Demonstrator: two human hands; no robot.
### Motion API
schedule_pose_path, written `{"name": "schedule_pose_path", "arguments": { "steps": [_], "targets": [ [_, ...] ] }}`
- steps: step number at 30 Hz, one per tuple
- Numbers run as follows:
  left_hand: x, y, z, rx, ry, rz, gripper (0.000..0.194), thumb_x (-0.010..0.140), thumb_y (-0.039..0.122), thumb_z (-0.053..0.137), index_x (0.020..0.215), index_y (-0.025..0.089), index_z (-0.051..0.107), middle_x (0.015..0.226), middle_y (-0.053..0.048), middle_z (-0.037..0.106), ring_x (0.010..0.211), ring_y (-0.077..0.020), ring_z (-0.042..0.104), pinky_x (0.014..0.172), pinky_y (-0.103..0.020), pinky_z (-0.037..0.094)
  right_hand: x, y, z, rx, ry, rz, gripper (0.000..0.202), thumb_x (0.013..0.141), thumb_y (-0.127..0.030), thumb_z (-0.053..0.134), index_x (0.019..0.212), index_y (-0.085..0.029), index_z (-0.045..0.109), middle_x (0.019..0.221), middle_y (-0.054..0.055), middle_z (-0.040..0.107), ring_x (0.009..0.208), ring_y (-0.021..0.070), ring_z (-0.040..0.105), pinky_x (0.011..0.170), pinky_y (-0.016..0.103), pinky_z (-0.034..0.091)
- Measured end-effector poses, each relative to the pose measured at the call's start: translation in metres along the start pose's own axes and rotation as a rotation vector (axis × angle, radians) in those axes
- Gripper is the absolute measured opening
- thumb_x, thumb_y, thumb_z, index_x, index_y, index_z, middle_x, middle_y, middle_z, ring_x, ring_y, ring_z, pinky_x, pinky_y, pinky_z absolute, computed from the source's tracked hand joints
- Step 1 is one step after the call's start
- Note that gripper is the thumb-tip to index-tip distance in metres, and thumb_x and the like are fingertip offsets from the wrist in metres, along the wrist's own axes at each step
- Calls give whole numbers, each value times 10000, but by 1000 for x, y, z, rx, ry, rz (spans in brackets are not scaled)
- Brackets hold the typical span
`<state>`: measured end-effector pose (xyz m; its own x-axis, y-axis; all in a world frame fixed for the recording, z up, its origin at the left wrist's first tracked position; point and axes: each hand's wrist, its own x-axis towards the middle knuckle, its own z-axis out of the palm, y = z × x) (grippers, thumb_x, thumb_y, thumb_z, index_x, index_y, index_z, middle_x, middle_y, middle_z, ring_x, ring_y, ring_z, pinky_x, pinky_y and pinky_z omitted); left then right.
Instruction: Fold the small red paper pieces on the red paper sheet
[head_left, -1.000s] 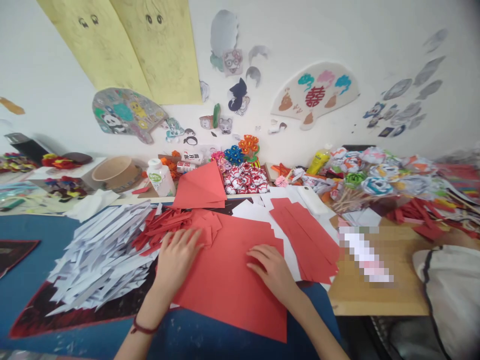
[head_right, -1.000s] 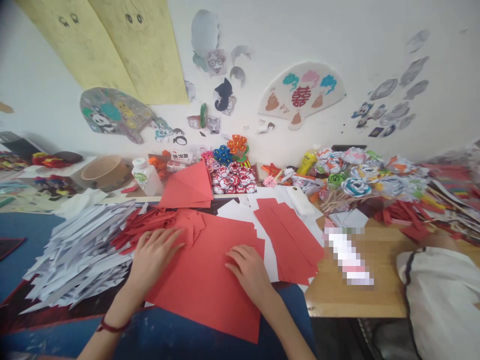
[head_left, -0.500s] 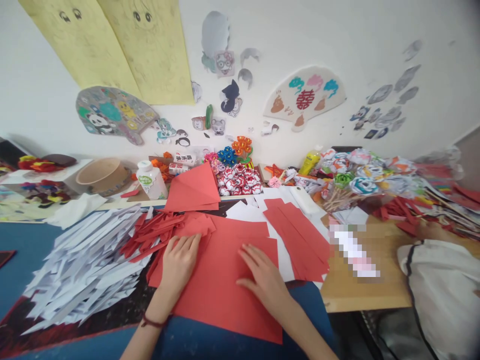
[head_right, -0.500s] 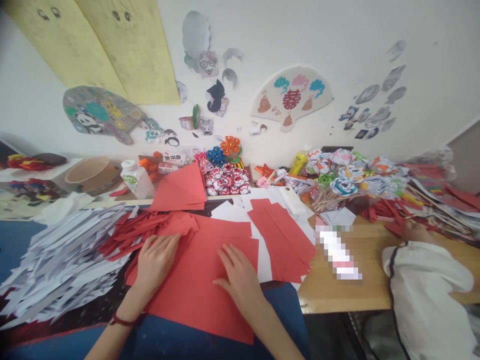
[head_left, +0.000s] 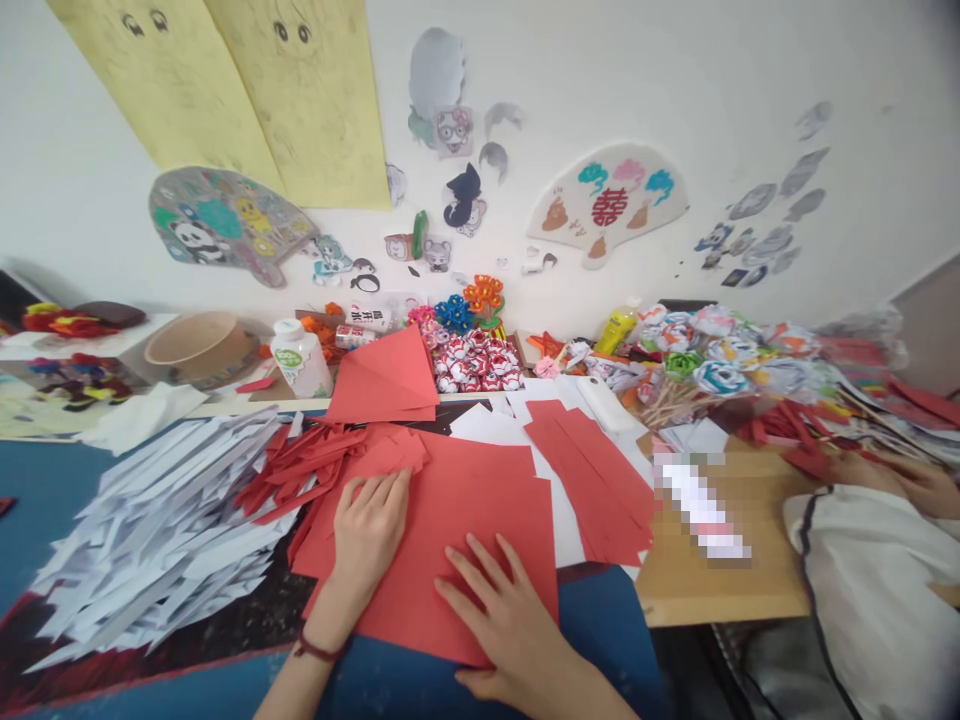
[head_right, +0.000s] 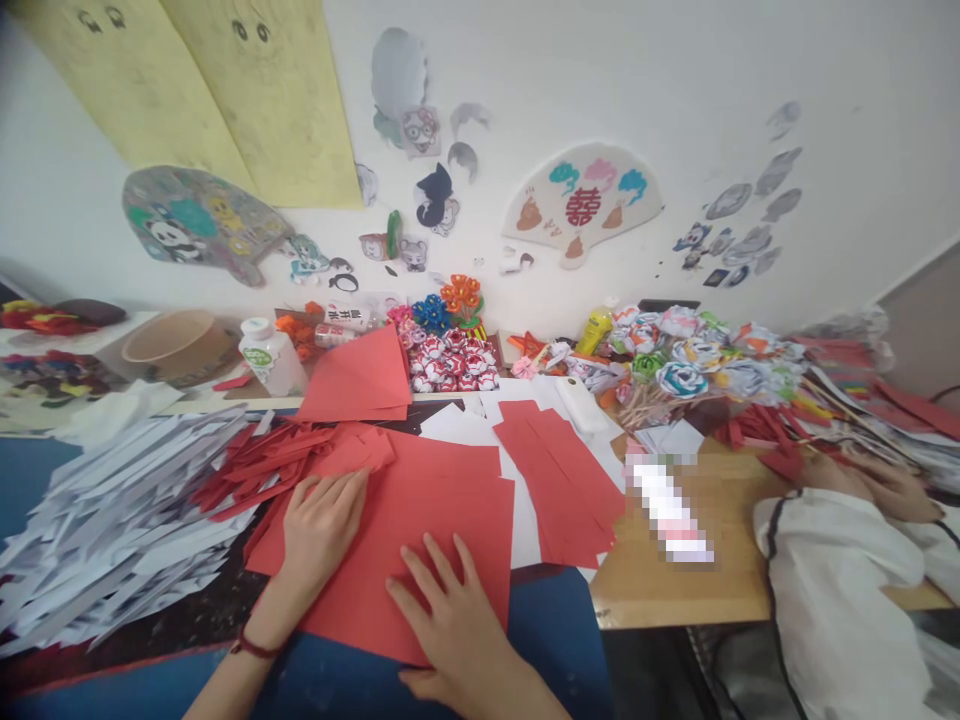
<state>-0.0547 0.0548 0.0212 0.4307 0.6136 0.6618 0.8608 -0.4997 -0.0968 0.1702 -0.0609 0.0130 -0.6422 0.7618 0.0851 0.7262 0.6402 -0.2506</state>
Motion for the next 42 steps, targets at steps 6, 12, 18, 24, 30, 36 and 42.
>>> {"name": "schedule_pose_path", "arguments": {
  "steps": [6,12,18,24,30,36,42],
  "targets": [
    [-2,4,5,-37,-2,-30,244,911,98,511,1106,160,644,955,-69,736,882,-193,654,872,-372,383,4,19,-12,-76,52,77,597,928,-423,548,1474,-268,362,1569,51,289,1443,286,231,1166,544,223],
    [2,10,2,-81,-35,-10,274,925,92,465,1124,155,644,1006,-92,730,909,-204,646,862,-372,387,15,34,-14,-14,65,112,626,896,-492,586,1455,-281,398,1536,64,360,1426,284,282,1156,521,265],
    [8,36,-2,-153,12,105,301,938,83,433,1176,147,606,1031,-102,719,939,-199,633,856,-364,418,29,40,-38,170,266,264,823,842,-570,615,1511,-235,273,1470,115,446,1349,274,408,1078,451,402],
    [9,64,5,-153,-112,275,223,948,95,409,946,133,629,836,-75,672,745,-189,571,692,-341,413,42,41,-46,212,285,250,543,825,-343,672,1338,-264,514,1335,61,571,1230,243,502,1061,434,397],
    [2,70,5,-243,-230,259,187,944,107,438,922,130,622,841,-65,651,721,-186,538,659,-328,417,39,37,-26,177,258,295,516,769,-18,521,1248,-202,574,1195,51,646,1088,212,576,1030,417,422],
    [-3,54,-3,-315,-255,249,279,980,138,374,1091,137,630,987,-99,687,847,-199,579,749,-340,443,43,46,-9,11,321,238,277,929,-71,439,1044,-159,675,940,85,678,885,217,611,794,357,526],
    [-17,37,-8,-441,-234,118,267,985,164,399,1022,190,662,1039,-53,708,913,-183,579,801,-333,410,40,45,-12,19,347,207,293,987,-171,430,898,-174,708,777,58,645,770,195,582,709,322,495]
  ]
}}
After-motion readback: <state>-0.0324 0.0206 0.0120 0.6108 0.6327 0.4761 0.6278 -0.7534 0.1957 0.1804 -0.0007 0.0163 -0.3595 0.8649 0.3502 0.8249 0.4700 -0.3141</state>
